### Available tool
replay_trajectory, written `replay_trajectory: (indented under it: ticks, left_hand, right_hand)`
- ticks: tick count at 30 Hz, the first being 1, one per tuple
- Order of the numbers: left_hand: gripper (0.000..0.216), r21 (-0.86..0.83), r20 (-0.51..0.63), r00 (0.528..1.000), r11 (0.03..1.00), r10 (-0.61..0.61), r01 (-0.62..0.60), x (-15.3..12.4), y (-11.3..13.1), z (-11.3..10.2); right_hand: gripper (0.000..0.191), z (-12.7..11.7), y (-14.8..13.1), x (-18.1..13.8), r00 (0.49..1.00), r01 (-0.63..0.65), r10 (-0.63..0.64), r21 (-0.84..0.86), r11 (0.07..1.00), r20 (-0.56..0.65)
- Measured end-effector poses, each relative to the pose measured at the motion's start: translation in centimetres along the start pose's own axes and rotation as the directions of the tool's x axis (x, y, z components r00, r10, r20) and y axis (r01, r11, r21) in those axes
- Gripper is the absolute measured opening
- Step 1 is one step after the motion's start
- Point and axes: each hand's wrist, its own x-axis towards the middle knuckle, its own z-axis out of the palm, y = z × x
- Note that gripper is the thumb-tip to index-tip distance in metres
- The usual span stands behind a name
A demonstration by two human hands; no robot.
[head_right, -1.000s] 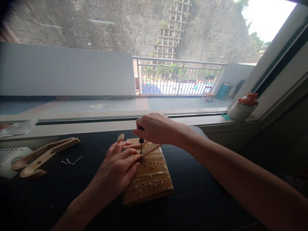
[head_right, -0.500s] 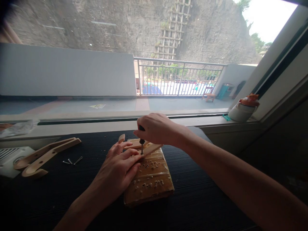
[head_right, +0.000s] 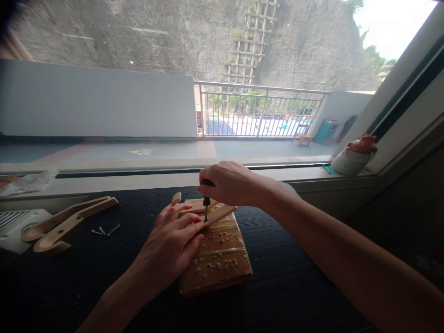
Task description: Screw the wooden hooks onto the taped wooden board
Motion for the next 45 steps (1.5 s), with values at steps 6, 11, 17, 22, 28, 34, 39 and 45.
replay_trajectory:
  ticks: [6, 11, 17, 22, 28, 34, 39, 45]
  left_hand:
    - [0.026, -0.02, -0.065, 0.996, 0.998, 0.054, -0.055, -0.1, -0.3, -0.3]
    - [0.024, 0.017, -0.234, 0.972, 1.0, 0.015, -0.011, 0.0, -1.3, -0.6]
    - [0.028, 0.002, -0.198, 0.973, 0.992, -0.121, 0.124, 0.3, -2.2, 0.4]
    - [0.041, -0.236, -0.186, 0.955, 0.954, -0.233, 0.187, 0.3, -2.7, 0.9]
    - [0.036, -0.334, -0.199, 0.959, 0.934, -0.203, 0.129, 0.2, -3.5, 1.1]
    - [0.049, -0.341, -0.179, 0.969, 0.935, -0.171, 0.101, 0.3, -3.2, 1.0]
    - [0.05, -0.376, -0.138, 0.976, 0.92, -0.169, 0.106, -0.8, -2.8, 0.5]
    - [0.041, -0.4, -0.26, 0.926, 0.904, -0.272, 0.153, -2.3, -2.3, 1.4]
  right_hand:
    - [0.029, -0.3, 0.0, -0.3, 1.0, -0.018, 0.018, -0.057, 0.998, -0.008]
    - [0.023, -1.0, 0.3, -0.8, 0.996, 0.072, -0.072, 0.008, 0.997, 0.053]
    - [0.029, -0.8, -0.3, -0.3, 0.998, 0.018, -0.018, -0.002, 1.0, 0.067]
    - [0.029, -1.6, -0.7, 0.3, 0.992, 0.032, -0.021, -0.091, 0.995, 0.122]
    - [0.023, -2.6, -0.6, 0.6, 0.929, 0.141, -0.094, -0.107, 0.984, 0.358]
    - [0.025, -2.2, -0.8, 1.0, 0.916, 0.13, -0.069, -0.129, 0.983, 0.394]
    - [0.026, -2.6, -2.2, 0.5, 0.902, 0.17, -0.101, -0.129, 0.977, 0.42]
    - [0.019, -2.9, -2.8, 0.6, 0.871, 0.206, -0.113, -0.147, 0.967, 0.478]
